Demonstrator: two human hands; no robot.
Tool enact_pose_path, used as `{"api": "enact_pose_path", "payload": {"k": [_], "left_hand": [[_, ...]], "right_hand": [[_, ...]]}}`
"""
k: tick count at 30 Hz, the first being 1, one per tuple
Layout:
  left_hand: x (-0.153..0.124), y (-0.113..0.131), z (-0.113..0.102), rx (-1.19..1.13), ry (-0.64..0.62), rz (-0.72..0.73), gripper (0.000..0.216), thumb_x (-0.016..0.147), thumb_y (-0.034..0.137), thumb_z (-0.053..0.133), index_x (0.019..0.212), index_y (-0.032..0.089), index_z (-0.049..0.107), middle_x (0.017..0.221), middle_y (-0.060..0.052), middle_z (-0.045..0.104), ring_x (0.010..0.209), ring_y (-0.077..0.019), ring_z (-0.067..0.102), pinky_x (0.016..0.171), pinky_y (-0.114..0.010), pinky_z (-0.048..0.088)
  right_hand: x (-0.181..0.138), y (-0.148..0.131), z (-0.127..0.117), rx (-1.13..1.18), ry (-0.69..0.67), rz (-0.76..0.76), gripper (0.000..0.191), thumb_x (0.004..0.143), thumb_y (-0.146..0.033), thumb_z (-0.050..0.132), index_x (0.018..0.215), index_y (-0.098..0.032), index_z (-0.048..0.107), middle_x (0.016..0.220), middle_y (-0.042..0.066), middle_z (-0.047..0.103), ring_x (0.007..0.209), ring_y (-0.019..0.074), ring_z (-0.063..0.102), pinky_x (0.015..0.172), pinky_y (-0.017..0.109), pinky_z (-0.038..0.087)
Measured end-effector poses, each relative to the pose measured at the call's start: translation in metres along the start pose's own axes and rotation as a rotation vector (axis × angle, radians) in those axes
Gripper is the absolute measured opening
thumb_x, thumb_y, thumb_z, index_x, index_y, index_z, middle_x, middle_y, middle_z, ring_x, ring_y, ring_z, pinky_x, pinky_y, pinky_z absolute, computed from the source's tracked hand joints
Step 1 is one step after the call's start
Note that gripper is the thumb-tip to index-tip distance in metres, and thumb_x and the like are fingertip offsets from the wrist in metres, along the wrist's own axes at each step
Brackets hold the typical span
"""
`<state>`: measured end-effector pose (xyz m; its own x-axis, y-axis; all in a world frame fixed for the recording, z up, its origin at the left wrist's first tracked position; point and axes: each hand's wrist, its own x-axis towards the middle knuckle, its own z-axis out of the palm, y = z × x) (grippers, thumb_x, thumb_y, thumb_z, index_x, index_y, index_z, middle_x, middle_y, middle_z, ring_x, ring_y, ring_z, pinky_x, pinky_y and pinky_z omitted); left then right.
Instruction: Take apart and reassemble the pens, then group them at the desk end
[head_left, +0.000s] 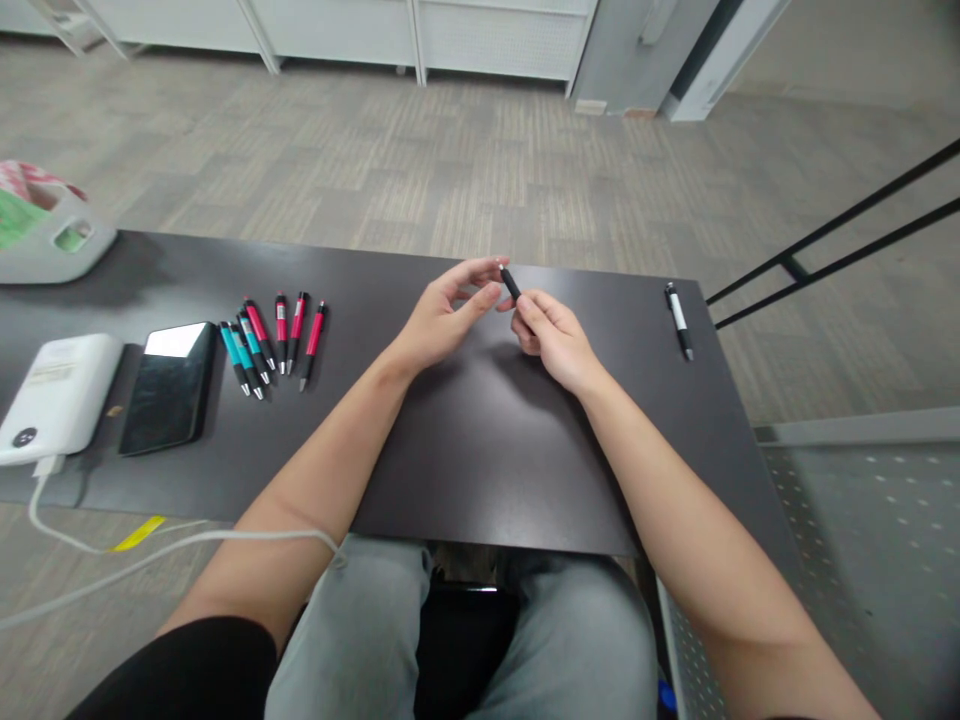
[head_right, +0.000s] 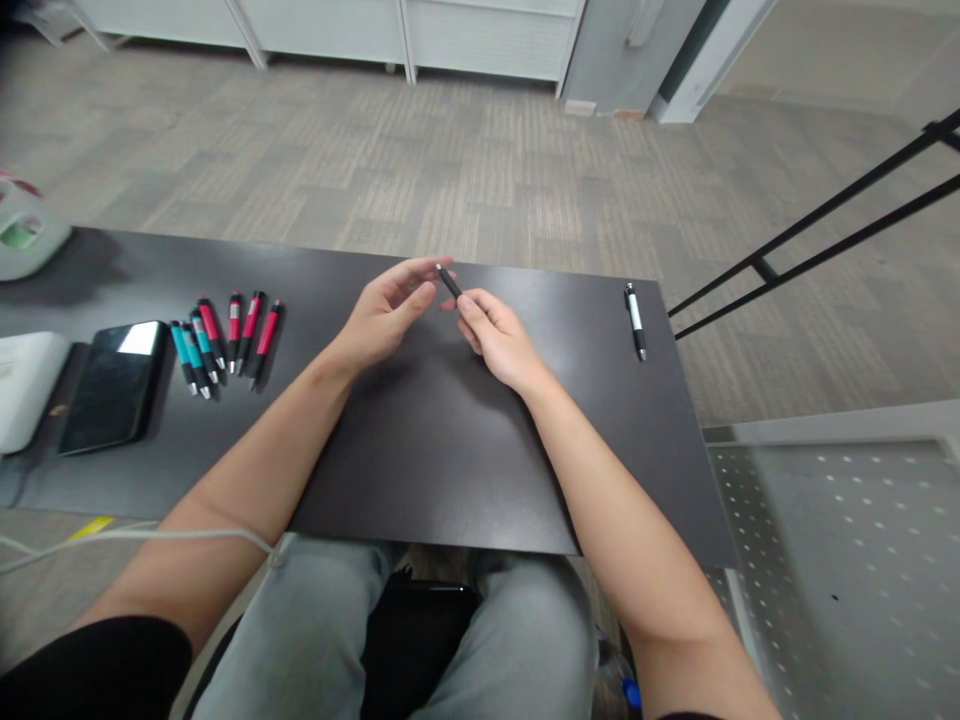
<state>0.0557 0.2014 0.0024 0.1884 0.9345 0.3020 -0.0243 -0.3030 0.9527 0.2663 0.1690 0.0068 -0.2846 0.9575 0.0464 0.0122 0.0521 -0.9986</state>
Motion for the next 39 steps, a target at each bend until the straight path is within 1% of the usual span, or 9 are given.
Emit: {"api": "enact_pose_path", "payload": {"k": [5,8,11,16,22,27,31,35,39], "left_hand": [[-0.011,0.010,0.025,-0.256,-0.067,-0.118,0.050,0.101,0.072,0.095,0.120,0.026,0.090,0.118,-0.012,0.093,0.105,-0.0263,0.087,0.088,-0.035,0.067],[-0.016,0.010,0.035,-0.289,0.022,-0.133,0.048,0.104,0.073,0.091,0.109,0.025,0.089,0.109,-0.009,0.094,0.105,-0.0269,0.089,0.088,-0.036,0.069],[-0.018,0.005,0.047,-0.291,0.132,-0.102,0.049,0.106,0.075,0.088,0.106,0.026,0.087,0.107,-0.008,0.093,0.116,-0.0281,0.089,0.096,-0.037,0.071],[-0.022,0.004,0.062,-0.338,0.238,-0.069,0.047,0.106,0.074,0.088,0.106,0.027,0.085,0.109,-0.010,0.093,0.131,-0.0330,0.087,0.107,-0.046,0.073],[-0.025,0.010,0.063,-0.382,0.262,-0.038,0.050,0.101,0.076,0.093,0.102,0.027,0.083,0.109,-0.009,0.093,0.129,-0.0338,0.089,0.114,-0.050,0.072],[-0.022,0.011,0.054,-0.363,0.189,-0.074,0.050,0.099,0.074,0.097,0.111,0.026,0.087,0.117,-0.011,0.094,0.135,-0.0345,0.086,0.120,-0.050,0.069],[-0.019,0.012,0.048,-0.344,0.117,-0.076,0.046,0.100,0.068,0.098,0.115,0.026,0.088,0.120,-0.011,0.094,0.139,-0.0345,0.085,0.121,-0.049,0.068],[-0.016,0.016,0.044,-0.306,0.191,-0.103,0.035,0.098,0.055,0.104,0.107,0.026,0.086,0.110,-0.010,0.093,0.127,-0.0327,0.089,0.109,-0.046,0.072],[-0.014,0.017,0.043,-0.287,0.237,-0.106,0.033,0.095,0.049,0.107,0.101,0.026,0.084,0.101,-0.006,0.090,0.113,-0.0296,0.090,0.099,-0.043,0.072]], "right_hand": [[-0.005,-0.005,0.014,0.177,-0.098,0.116,0.070,0.095,-0.100,0.074,0.087,-0.032,0.059,0.067,-0.005,0.039,0.056,0.0166,0.024,0.051,0.035,0.020],[-0.005,0.001,0.014,0.148,-0.085,0.091,0.068,0.096,-0.099,0.076,0.090,-0.032,0.062,0.067,-0.005,0.040,0.056,0.0169,0.027,0.050,0.035,0.024],[-0.005,0.011,0.012,0.017,-0.019,-0.029,0.063,0.101,-0.097,0.072,0.107,-0.034,0.073,0.071,-0.004,0.046,0.058,0.0193,0.039,0.053,0.036,0.037],[-0.010,0.017,0.013,-0.292,0.101,-0.225,0.062,0.118,-0.085,0.055,0.140,-0.033,0.080,0.090,0.006,0.073,0.087,0.0303,0.073,0.082,0.046,0.063],[-0.012,0.012,0.017,-0.376,0.159,-0.317,0.049,0.117,-0.076,0.064,0.135,-0.034,0.081,0.113,0.011,0.083,0.117,0.0373,0.079,0.108,0.054,0.067],[-0.006,0.013,0.014,-0.250,0.178,-0.234,0.049,0.107,-0.080,0.080,0.123,-0.034,0.076,0.099,0.006,0.075,0.094,0.0308,0.072,0.095,0.049,0.067],[-0.005,0.016,0.010,-0.159,0.156,-0.149,0.053,0.108,-0.085,0.075,0.118,-0.033,0.074,0.093,0.004,0.068,0.090,0.0280,0.068,0.082,0.043,0.063],[-0.005,0.017,0.007,-0.158,0.114,-0.126,0.055,0.111,-0.088,0.067,0.111,-0.033,0.072,0.093,0.005,0.066,0.089,0.0287,0.066,0.075,0.042,0.059],[-0.003,0.014,0.007,-0.172,0.107,-0.132,0.056,0.104,-0.087,0.079,0.120,-0.034,0.070,0.098,0.005,0.066,0.088,0.0287,0.064,0.071,0.042,0.056]]}}
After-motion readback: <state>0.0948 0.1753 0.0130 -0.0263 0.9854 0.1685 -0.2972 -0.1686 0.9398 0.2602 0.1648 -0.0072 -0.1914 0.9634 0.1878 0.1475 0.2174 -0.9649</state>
